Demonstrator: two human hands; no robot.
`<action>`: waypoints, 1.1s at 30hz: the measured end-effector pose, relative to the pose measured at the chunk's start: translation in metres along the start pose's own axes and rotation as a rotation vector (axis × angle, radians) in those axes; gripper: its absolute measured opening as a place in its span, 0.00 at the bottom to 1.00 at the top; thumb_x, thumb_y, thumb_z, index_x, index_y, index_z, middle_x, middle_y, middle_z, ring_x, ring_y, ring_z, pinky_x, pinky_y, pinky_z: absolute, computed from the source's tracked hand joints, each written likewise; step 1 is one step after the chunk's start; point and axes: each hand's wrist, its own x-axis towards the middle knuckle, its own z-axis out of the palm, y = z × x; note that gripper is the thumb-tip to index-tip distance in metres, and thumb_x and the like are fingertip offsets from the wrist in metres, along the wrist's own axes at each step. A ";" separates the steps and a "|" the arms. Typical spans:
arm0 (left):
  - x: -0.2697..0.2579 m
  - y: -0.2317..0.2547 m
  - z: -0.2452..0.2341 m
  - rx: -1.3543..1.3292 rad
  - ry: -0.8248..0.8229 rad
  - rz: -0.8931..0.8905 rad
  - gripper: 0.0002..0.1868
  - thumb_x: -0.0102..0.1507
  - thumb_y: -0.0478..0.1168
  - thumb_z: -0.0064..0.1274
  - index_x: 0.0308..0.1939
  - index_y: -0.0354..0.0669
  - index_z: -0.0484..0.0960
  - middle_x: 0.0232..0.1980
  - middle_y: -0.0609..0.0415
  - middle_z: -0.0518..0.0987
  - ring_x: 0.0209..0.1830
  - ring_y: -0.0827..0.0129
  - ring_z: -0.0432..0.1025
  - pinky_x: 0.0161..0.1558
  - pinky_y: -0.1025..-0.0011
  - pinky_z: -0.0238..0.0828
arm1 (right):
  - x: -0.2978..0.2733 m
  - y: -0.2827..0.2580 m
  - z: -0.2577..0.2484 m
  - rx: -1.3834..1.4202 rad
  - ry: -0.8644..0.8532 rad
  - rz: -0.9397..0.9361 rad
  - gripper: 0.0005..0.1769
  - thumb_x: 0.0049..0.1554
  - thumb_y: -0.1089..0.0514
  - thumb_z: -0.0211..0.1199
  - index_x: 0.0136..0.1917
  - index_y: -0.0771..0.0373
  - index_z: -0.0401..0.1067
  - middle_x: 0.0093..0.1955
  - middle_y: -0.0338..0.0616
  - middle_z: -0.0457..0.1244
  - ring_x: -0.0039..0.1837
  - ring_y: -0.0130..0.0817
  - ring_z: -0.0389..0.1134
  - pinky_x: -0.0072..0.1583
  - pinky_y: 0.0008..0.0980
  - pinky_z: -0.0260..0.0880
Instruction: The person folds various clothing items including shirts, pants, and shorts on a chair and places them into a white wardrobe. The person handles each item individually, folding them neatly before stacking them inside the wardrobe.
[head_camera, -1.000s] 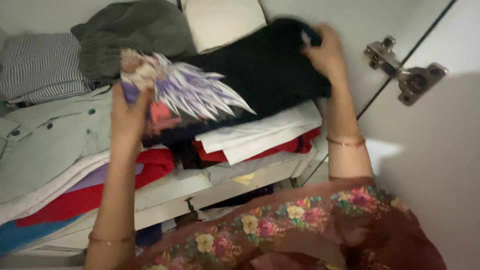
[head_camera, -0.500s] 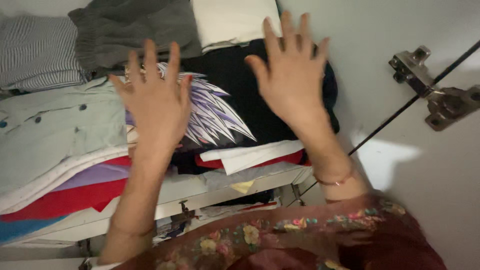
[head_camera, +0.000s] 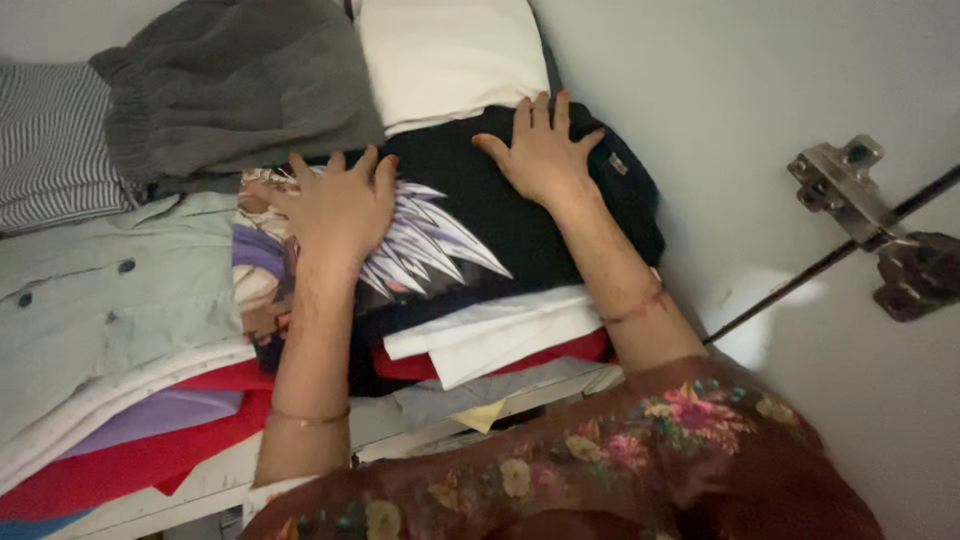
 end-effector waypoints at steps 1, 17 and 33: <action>0.003 0.001 0.001 -0.002 -0.047 -0.026 0.30 0.71 0.63 0.28 0.69 0.61 0.76 0.71 0.46 0.71 0.77 0.29 0.47 0.62 0.15 0.16 | 0.003 0.001 0.001 -0.002 -0.016 -0.001 0.55 0.61 0.22 0.40 0.81 0.69 0.44 0.85 0.59 0.35 0.84 0.60 0.27 0.68 0.89 0.32; -0.118 0.017 -0.073 -0.620 0.366 0.208 0.24 0.76 0.47 0.37 0.71 0.39 0.74 0.75 0.41 0.70 0.78 0.42 0.57 0.76 0.49 0.45 | -0.111 0.025 -0.033 0.540 0.575 -0.151 0.35 0.67 0.39 0.53 0.74 0.68 0.64 0.77 0.58 0.58 0.83 0.53 0.51 0.80 0.54 0.48; -0.393 0.150 -0.072 -1.625 -0.350 0.373 0.30 0.76 0.47 0.34 0.78 0.31 0.59 0.80 0.40 0.63 0.81 0.58 0.57 0.78 0.63 0.48 | -0.550 0.004 -0.034 1.052 0.672 0.459 0.43 0.65 0.32 0.43 0.77 0.67 0.61 0.80 0.53 0.56 0.82 0.44 0.52 0.79 0.41 0.47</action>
